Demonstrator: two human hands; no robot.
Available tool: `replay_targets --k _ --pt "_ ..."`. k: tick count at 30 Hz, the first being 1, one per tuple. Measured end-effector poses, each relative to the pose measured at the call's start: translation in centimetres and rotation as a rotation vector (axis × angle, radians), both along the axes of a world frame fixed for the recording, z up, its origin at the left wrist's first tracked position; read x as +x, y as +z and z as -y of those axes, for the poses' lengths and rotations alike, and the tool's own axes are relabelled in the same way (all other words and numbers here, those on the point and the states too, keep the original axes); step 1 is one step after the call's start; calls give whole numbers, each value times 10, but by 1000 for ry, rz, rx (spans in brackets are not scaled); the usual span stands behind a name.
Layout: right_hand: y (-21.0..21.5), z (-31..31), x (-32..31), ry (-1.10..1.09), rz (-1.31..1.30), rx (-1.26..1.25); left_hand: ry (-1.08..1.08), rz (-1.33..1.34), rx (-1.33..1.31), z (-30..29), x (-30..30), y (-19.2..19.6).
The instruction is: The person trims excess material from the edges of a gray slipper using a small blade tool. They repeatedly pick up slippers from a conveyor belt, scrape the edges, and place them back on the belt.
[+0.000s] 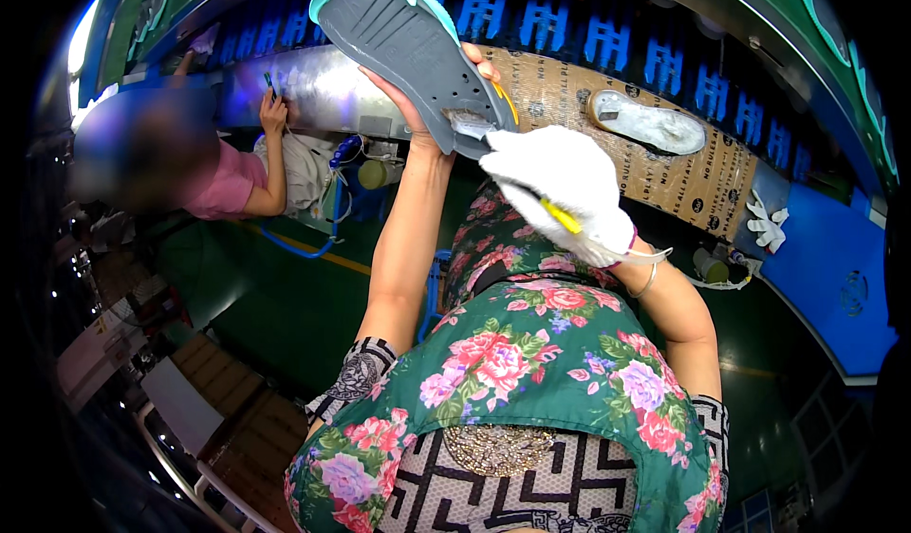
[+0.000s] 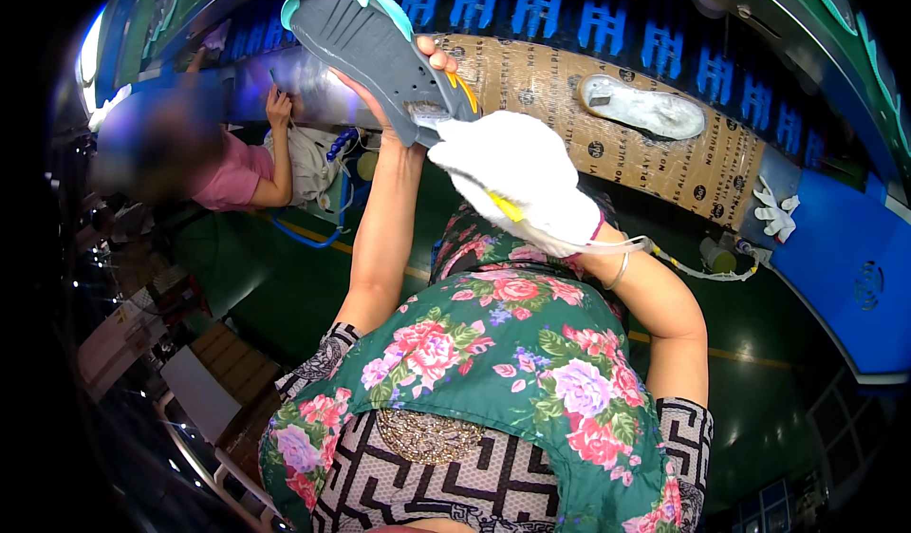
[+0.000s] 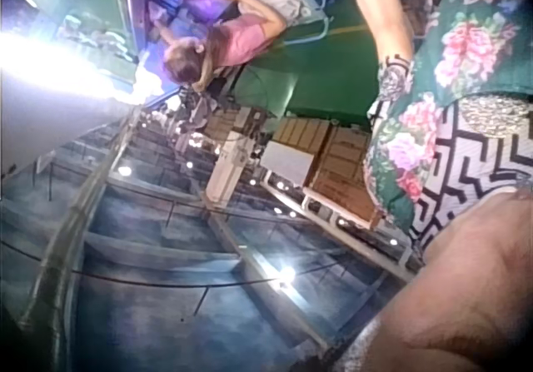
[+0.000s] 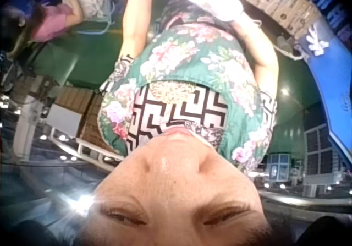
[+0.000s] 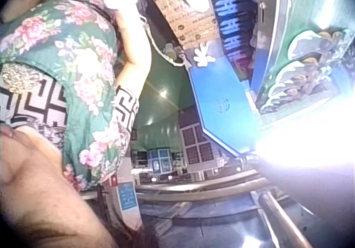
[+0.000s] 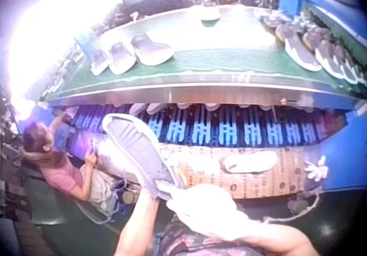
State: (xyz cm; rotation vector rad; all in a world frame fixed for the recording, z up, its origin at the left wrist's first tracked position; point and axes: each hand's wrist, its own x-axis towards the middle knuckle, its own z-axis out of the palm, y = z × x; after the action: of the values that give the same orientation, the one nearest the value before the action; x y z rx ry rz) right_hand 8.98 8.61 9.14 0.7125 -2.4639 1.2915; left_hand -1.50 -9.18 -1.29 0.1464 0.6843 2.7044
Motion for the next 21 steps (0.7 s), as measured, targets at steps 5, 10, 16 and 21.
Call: replay_targets --k 5,10,16,21 --pt "-2 -6 1 127 334 -377 -83 39 237 -8 2 18" --pt "-2 -8 0 -28 90 -162 -200 -117 142 -3 -6 3" --pt "-6 -6 5 93 231 -224 -253 -80 58 0 -14 -2" --pt "-3 -8 5 84 113 27 -352 -30 -53 7 -18 1"
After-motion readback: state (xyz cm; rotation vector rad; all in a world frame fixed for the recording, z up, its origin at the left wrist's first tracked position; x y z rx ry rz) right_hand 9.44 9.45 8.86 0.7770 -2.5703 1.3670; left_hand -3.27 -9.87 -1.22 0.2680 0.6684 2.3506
